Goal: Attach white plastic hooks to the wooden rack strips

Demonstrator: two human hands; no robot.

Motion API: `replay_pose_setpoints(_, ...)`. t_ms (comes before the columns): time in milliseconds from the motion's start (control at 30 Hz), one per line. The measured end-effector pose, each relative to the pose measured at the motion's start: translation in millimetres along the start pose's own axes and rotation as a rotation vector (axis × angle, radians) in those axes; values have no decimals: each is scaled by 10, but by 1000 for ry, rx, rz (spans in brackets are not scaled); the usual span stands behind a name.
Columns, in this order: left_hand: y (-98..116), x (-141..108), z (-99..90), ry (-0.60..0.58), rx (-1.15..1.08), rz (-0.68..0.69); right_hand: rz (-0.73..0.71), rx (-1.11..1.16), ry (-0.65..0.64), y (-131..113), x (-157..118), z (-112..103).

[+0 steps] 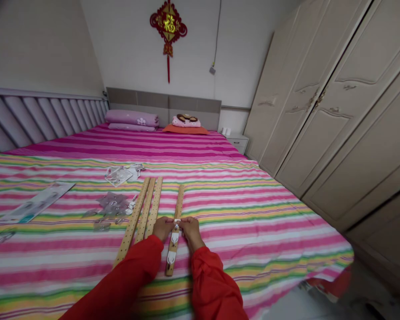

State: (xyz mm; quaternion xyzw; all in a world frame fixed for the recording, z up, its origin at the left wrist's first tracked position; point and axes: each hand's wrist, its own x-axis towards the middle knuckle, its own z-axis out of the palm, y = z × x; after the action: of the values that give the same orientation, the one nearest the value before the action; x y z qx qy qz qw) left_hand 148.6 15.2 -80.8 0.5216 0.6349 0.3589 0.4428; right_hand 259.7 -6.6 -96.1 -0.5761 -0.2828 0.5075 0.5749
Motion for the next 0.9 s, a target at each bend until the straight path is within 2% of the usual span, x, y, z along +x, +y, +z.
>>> replay_pose_setpoints(267,53,-140,-25,30,33,-11,-17,3,-58,-13,-51,-5)
replay_pose_setpoints(500,-8,-90,22,44,67,-4,12,-14,-70,15,12,-7)
replay_pose_setpoints(667,23,-108,-10,12,81,27,6,-11,-96,-13,-56,-30)
replay_pose_setpoints(733,68,-102,-128,-20,71,62,-8,-11,-114,-19,-91,-40)
replay_pose_setpoints(800,121,-55,-356,-33,58,111,-16,-3,-119,-17,-108,-47)
replay_pose_setpoints(867,163,39,-679,17,55,167,-19,24,-120,-8,-106,-50)
replay_pose_setpoints(900,175,98,-858,106,87,218,-23,40,-123,-2,-100,-51)
